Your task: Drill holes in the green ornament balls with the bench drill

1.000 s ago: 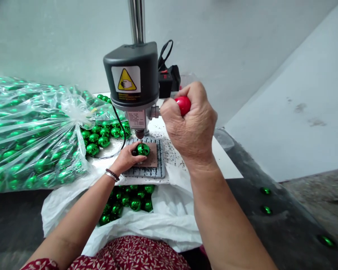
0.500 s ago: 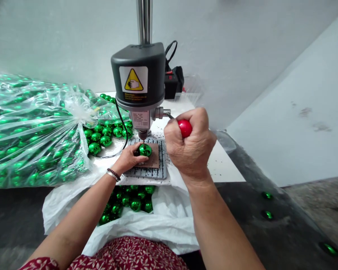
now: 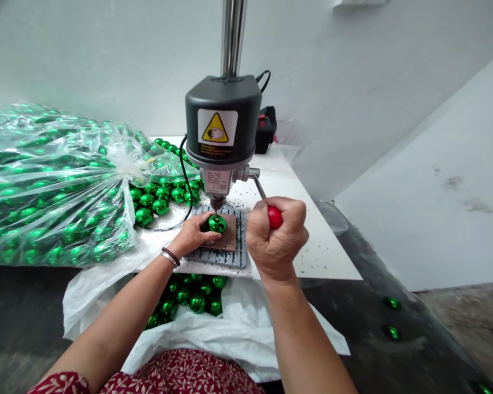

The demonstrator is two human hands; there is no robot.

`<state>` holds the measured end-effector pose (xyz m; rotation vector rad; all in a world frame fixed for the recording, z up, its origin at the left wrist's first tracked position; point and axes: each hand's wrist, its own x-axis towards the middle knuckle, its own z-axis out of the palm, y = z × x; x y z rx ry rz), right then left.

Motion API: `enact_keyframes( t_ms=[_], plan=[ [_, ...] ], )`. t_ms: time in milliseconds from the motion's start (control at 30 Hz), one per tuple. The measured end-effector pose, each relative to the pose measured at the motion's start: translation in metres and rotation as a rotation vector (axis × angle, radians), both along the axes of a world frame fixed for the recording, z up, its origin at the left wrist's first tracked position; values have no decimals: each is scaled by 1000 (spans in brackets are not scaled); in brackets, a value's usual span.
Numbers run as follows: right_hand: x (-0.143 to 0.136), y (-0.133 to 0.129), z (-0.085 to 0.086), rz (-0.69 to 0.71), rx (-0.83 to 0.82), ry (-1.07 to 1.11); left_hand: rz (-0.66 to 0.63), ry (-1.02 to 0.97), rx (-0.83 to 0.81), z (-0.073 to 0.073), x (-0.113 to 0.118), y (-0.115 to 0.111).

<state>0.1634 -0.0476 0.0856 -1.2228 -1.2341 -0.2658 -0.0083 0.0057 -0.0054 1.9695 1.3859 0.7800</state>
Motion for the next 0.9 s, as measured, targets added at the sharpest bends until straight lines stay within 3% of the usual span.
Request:
enact_keyframes(
  t_ms=[100,267,333,433,533,633,767,900],
  plan=[
    [-1,1,-10,-5,38,-17,-7,4,20,-3,3,2],
    [0,3,-21,4,90,-27,86,175,91,-3,11,2],
    [1,2,-18,22,77,-30,93,192,89,-2,1,-15],
    [4,0,-8,53,33,-33,227,171,169,-7,-36,-72],
    [5,-1,-3,62,5,-13,355,168,229,-25,-80,-139],
    [5,0,0,50,-13,6,325,120,199,-49,-102,-180],
    [6,3,16,65,-86,45,250,106,173,-79,-101,-189],
    [17,18,50,201,-233,84,121,61,90,-94,-88,-185]
  ],
)
